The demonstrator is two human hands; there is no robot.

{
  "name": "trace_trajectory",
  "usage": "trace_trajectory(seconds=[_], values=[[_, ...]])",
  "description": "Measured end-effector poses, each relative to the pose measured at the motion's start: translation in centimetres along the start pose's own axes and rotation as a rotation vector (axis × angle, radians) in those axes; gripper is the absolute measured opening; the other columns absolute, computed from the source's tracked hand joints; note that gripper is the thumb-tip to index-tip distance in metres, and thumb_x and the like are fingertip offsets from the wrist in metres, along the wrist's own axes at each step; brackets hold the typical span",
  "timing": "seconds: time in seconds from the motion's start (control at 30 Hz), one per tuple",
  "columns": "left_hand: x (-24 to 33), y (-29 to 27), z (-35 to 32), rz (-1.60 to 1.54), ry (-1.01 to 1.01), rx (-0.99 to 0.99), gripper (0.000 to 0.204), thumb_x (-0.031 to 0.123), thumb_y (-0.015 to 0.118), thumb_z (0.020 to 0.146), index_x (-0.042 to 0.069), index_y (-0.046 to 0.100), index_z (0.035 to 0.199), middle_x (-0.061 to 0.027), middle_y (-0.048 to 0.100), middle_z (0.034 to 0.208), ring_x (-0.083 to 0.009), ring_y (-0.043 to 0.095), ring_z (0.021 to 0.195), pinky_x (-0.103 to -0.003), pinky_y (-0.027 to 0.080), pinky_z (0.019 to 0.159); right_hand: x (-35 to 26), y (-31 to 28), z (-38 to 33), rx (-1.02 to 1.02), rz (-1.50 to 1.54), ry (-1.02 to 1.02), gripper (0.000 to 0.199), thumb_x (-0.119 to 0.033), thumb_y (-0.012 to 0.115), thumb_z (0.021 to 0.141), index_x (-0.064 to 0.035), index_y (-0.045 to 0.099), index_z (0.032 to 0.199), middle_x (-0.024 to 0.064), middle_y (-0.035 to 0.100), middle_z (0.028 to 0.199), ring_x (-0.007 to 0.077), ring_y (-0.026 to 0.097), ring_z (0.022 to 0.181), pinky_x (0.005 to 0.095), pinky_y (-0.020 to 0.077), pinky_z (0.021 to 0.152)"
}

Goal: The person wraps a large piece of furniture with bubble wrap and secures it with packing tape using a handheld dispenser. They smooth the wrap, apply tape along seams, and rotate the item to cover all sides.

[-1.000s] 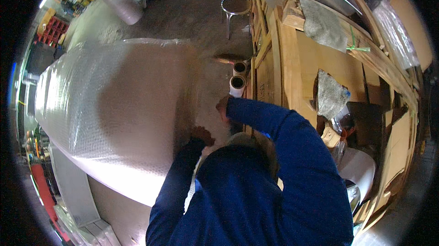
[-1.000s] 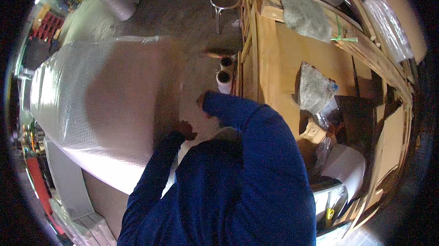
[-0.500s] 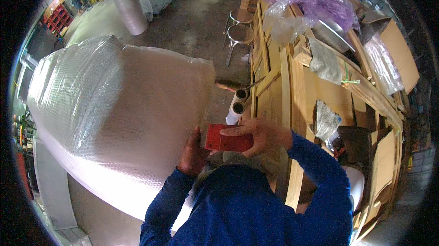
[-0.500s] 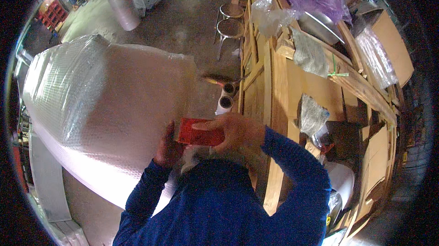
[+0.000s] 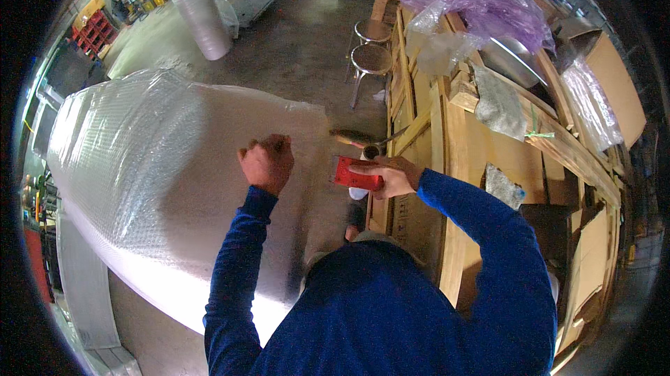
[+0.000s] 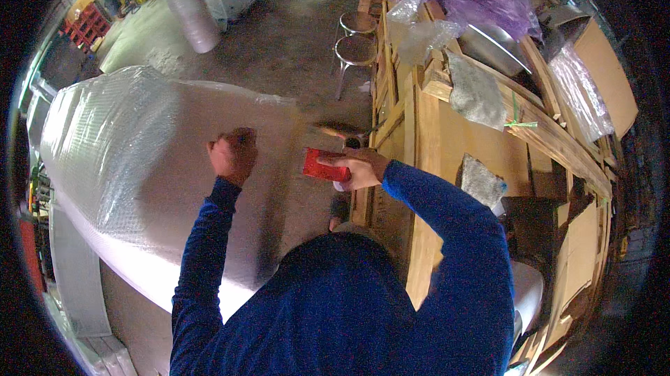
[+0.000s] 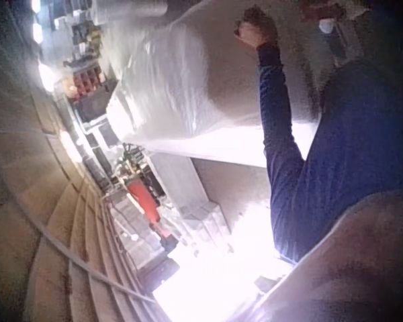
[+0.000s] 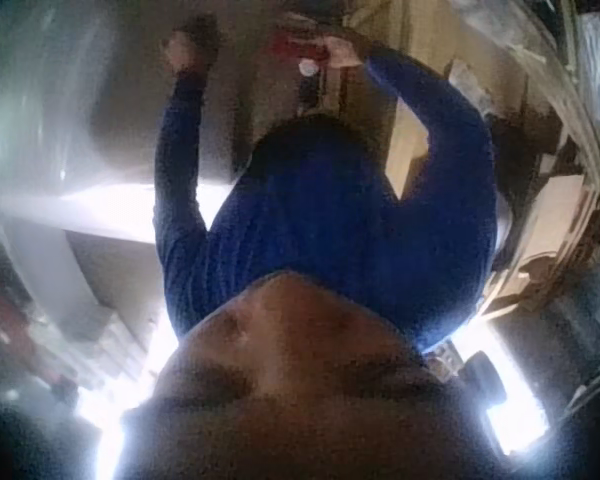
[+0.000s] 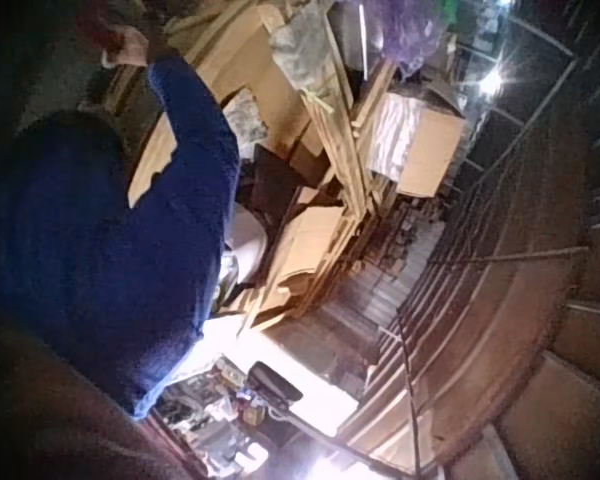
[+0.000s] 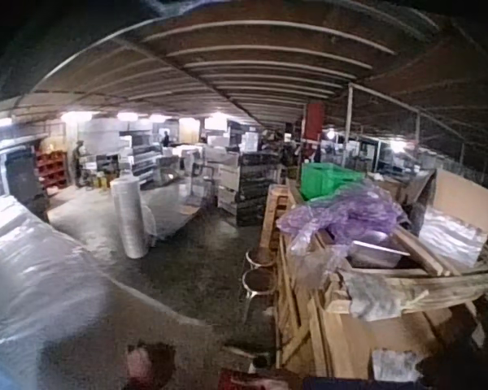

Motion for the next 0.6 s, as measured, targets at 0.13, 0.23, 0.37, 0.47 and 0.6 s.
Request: trace_trajectory(seconds=[0.13,0.23,0.37,0.47,0.6], values=[[1.1,2.2,-1.1,0.126,0.057,0.105,0.040,0.029,0.070,0.090,0.023,0.066,0.129,-0.0080,0.067,0.118,-0.0306,0.057,0.113,-0.054,0.039,0.097,7.0,8.9,2.7,-0.133,0.201,0.088,0.084,-0.028,0.081,0.075,-0.0215,0.047,0.152,0.0150,0.065,0.132,0.0338,0.067,0.111,0.0426,0.0548,0.093],[0.1,1.9,-1.4,0.143,-0.064,0.176,0.056,0.028,0.069,0.089,0.028,0.055,0.143,-0.0082,0.056,0.138,-0.0320,0.052,0.122,-0.053,0.038,0.099,9.8,13.8,4.6,0.007,0.202,0.084,0.082,-0.036,0.081,0.072,-0.0260,0.051,0.148,0.0142,0.070,0.122,0.0369,0.069,0.105,0.0465,0.0560,0.092],[3.0,1.9,-1.6,0.167,0.155,0.177,0.062,0.025,0.070,0.086,0.021,0.053,0.146,-0.0100,0.054,0.140,-0.0329,0.051,0.126,-0.054,0.038,0.101,10.7,15.2,4.1,-0.073,-0.078,0.213,0.077,-0.041,0.081,0.069,-0.0306,0.057,0.142,0.0122,0.073,0.111,0.0375,0.070,0.100,0.0514,0.0572,0.087],[6.1,8.3,-4.1,-0.339,0.279,-0.267,0.059,0.024,0.069,0.086,0.010,0.055,0.142,-0.0128,0.059,0.135,-0.0310,0.053,0.126,-0.054,0.037,0.106,9.8,14.8,4.2,-0.193,-0.084,0.326,0.067,-0.036,0.077,0.069,-0.0283,0.063,0.134,0.0179,0.072,0.104,0.0366,0.071,0.091,0.0489,0.0579,0.075],[7.2,21.7,-10.0,-0.082,0.399,-0.665,0.046,0.025,0.061,0.095,0.003,0.059,0.136,-0.0134,0.062,0.132,-0.0262,0.054,0.126,-0.046,0.038,0.111,9.6,14.9,5.6,-0.277,-0.127,0.358,0.058,-0.040,0.079,0.067,-0.0256,0.067,0.122,0.0140,0.074,0.094,0.0360,0.072,0.086,0.0478,0.0589,0.073]])
Point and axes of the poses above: each hand's wrist, its own z-axis towards the middle knuckle, its own y-axis out of the palm, x = y × z, the point moved 8 cm from there along z, towards the middle knuckle
